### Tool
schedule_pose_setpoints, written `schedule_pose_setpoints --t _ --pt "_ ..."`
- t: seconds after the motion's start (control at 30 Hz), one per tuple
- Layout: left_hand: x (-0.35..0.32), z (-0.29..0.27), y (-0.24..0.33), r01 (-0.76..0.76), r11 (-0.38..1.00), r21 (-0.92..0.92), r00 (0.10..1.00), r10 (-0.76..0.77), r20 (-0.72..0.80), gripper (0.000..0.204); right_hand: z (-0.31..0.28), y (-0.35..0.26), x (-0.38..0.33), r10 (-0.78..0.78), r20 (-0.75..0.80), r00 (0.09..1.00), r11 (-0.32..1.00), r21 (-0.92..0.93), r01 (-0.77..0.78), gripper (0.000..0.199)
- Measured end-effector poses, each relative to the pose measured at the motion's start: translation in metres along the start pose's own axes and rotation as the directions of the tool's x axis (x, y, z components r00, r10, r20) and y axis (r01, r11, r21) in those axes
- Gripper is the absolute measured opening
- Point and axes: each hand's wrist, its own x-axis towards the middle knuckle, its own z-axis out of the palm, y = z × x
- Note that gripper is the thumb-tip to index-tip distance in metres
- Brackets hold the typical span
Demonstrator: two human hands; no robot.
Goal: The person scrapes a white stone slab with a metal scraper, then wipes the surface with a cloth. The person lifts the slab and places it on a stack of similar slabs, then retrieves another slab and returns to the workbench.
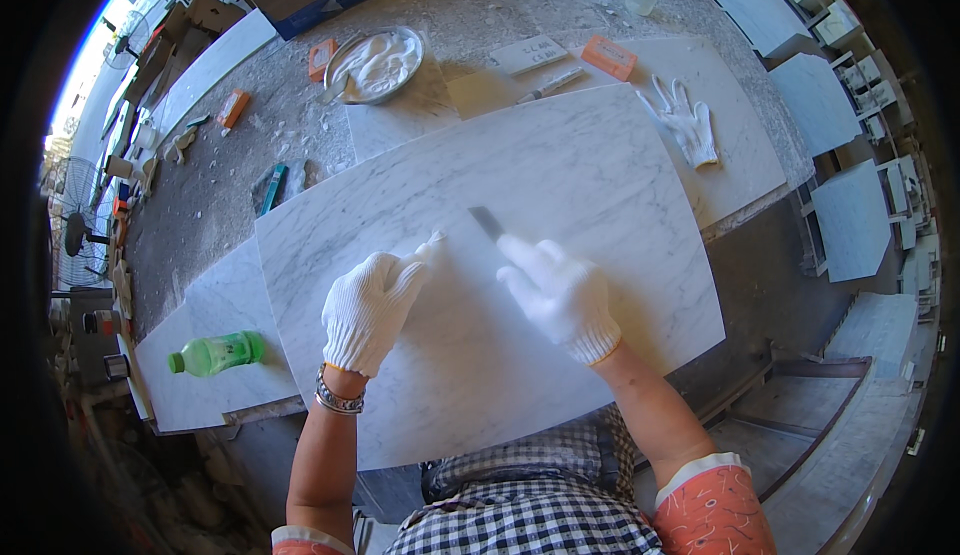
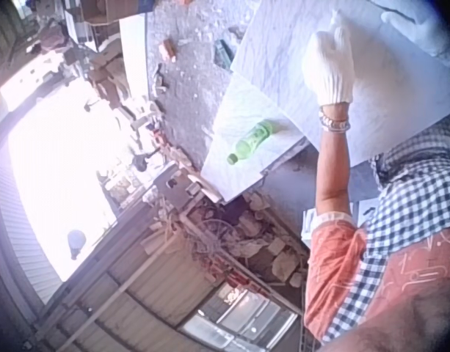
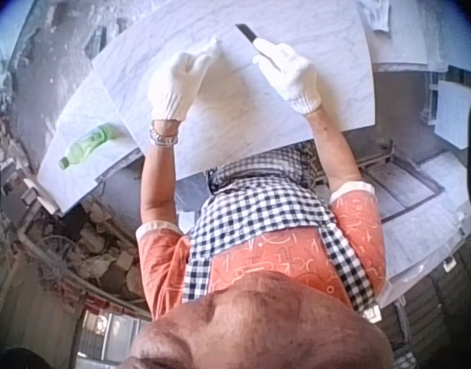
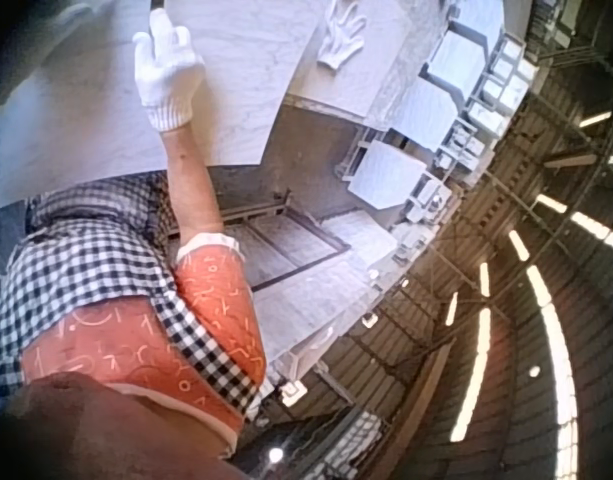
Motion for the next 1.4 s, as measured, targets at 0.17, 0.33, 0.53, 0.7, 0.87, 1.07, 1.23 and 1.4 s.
schedule_pose_setpoints --t 0.17,0.33,0.53,0.7,0.87,1.07,1.23,1.4 --pt "0.001 0.001 -0.001 -0.006 1.000 0.006 1.000 0.006 0.015 0.034 -0.001 0.000 0.001 -0.050 -0.007 0.999 0.998 -0.028 0.050 0.035" --pt "0.000 0.002 -0.004 -0.022 1.000 -0.010 1.000 0.022 0.002 0.033 0.003 0.003 0.001 -0.068 -0.042 0.997 0.998 -0.007 0.068 0.034" --pt "0.001 0.004 -0.004 -0.049 0.998 -0.027 0.999 0.048 -0.024 0.032 0.004 0.004 0.000 -0.067 -0.053 0.996 0.998 -0.005 0.066 0.034" --pt "0.005 0.003 0.001 0.000 1.000 0.015 1.000 0.000 0.025 0.033 0.002 0.002 0.000 -0.035 -0.023 0.999 0.999 -0.004 0.035 0.035" --pt "0.007 0.001 0.004 0.004 1.000 0.009 0.999 -0.004 0.038 0.035 0.000 0.000 0.000 -0.022 -0.010 1.000 1.000 0.001 0.022 0.035" --pt "0.006 0.004 -0.001 -0.012 1.000 -0.010 1.000 0.012 0.020 0.036 0.003 0.003 0.003 -0.098 -0.059 0.993 0.995 -0.021 0.096 0.034" --pt "0.000 0.008 -0.015 0.094 0.914 -0.395 0.993 -0.114 -0.026 0.033 0.003 0.003 0.001 -0.072 -0.039 0.997 0.997 -0.040 0.071 0.034" --pt "-0.003 0.012 -0.034 0.112 0.604 -0.789 0.938 -0.326 -0.116 0.027 0.000 0.001 0.011 -0.025 -0.023 0.999 0.998 0.060 0.027 0.033"
